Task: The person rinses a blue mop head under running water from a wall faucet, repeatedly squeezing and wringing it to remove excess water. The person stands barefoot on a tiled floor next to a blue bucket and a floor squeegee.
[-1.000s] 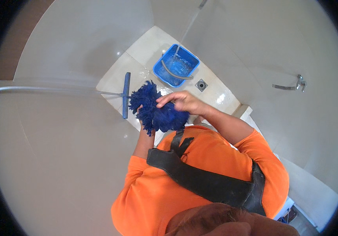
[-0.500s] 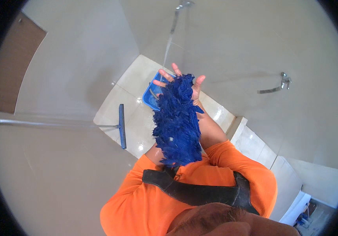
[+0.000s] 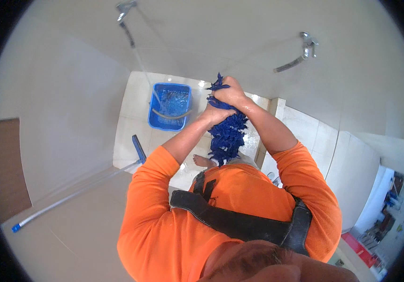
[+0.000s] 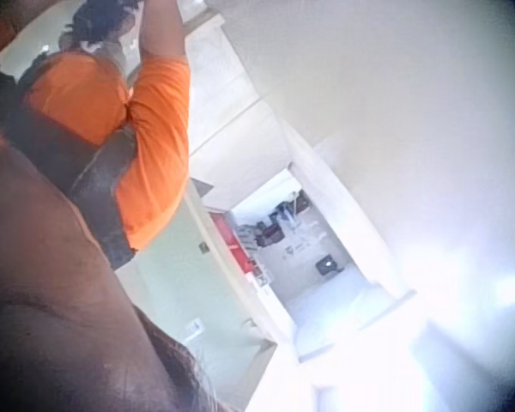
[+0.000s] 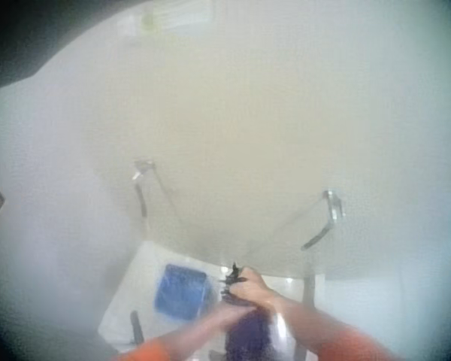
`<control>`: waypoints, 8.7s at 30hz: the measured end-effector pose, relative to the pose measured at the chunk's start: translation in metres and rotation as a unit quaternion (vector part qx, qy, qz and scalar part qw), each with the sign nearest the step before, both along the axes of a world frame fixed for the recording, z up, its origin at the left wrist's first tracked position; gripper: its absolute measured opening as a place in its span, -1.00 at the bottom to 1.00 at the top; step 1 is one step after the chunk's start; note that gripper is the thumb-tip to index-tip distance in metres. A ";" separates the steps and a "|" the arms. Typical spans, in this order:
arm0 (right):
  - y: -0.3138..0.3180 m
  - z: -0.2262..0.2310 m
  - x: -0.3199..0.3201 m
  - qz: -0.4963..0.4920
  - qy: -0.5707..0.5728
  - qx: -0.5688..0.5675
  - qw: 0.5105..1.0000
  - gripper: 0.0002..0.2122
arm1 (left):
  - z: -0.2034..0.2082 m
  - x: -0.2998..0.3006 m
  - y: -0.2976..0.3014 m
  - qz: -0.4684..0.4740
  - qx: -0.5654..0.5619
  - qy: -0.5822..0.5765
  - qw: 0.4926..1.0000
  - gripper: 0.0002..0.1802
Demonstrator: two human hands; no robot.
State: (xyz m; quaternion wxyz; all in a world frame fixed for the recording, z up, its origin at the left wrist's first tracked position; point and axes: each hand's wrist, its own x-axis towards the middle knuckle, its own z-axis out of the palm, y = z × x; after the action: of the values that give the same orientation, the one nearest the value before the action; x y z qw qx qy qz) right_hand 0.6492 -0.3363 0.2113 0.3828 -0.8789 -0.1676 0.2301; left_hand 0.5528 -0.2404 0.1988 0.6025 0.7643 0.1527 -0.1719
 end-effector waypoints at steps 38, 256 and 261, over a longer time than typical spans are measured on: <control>-0.184 0.071 0.054 -0.046 0.200 0.301 0.931 -0.55 | 0.040 0.066 -0.124 -0.082 -0.489 0.136 0.858 -0.52; -0.132 -0.207 -0.002 0.260 0.028 -0.346 0.901 -0.61 | -0.236 -0.349 0.110 0.015 0.121 0.410 0.904 -0.12; -0.125 -0.211 0.003 0.232 0.046 -0.343 0.909 -0.61 | -0.242 -0.356 0.104 0.044 0.103 0.419 0.901 -0.14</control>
State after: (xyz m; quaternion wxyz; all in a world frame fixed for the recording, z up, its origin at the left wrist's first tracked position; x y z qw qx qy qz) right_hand 0.6524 -0.4609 0.0004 0.0012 -0.8810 -0.2595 0.3957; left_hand 0.1969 -0.1369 -0.0435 0.4078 0.6721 0.4415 -0.4326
